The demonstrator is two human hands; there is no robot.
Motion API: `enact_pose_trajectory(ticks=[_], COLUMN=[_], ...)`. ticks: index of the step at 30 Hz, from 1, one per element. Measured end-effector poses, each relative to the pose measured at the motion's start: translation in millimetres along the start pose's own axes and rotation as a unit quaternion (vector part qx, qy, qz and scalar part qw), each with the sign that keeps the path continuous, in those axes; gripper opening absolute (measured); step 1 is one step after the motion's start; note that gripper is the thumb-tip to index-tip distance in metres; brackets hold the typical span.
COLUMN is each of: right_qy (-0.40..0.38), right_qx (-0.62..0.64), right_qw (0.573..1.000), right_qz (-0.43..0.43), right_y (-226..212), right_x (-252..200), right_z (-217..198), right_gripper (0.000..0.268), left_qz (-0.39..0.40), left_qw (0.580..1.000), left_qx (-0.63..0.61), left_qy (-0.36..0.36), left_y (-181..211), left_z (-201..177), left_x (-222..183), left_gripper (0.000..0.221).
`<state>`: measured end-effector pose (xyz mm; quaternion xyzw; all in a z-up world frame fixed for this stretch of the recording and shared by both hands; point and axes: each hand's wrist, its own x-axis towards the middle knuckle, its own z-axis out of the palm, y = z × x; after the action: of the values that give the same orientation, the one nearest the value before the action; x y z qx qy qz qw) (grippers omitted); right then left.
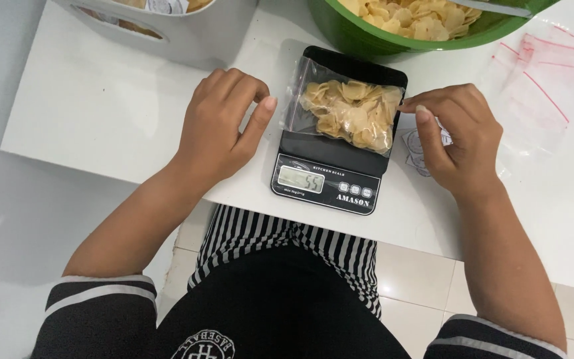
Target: Manually packaging chips into small bags, weighing them for consistency, and applying labels.
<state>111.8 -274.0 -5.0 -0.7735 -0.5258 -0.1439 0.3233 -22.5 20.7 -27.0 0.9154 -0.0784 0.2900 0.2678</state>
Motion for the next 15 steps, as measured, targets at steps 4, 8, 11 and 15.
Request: enact_pose_trajectory(ticks=[4, 8, 11, 15], right_qy=[0.009, 0.009, -0.019, -0.13], right_qx=[-0.005, -0.022, -0.082, -0.152], right_qw=[1.0, 1.0, 0.996, 0.977], right_qz=[0.004, -0.007, -0.013, 0.067], right_y=[0, 2, 16, 17], right_x=[0, 0, -6, -9], right_z=[0, -4, -18, -53], right_gripper=[0.025, 0.025, 0.023, 0.007], left_qz=[0.002, -0.007, 0.0, 0.008], left_qw=[1.0, 1.0, 1.0, 0.998], left_qx=[-0.007, -0.009, -0.013, -0.054], left_qy=[-0.001, -0.009, -0.006, -0.019], left_y=[1, 0, 0, 2], left_z=[0, 1, 0, 0], left_x=[0, -1, 0, 1], left_gripper=[0.029, 0.032, 0.028, 0.024])
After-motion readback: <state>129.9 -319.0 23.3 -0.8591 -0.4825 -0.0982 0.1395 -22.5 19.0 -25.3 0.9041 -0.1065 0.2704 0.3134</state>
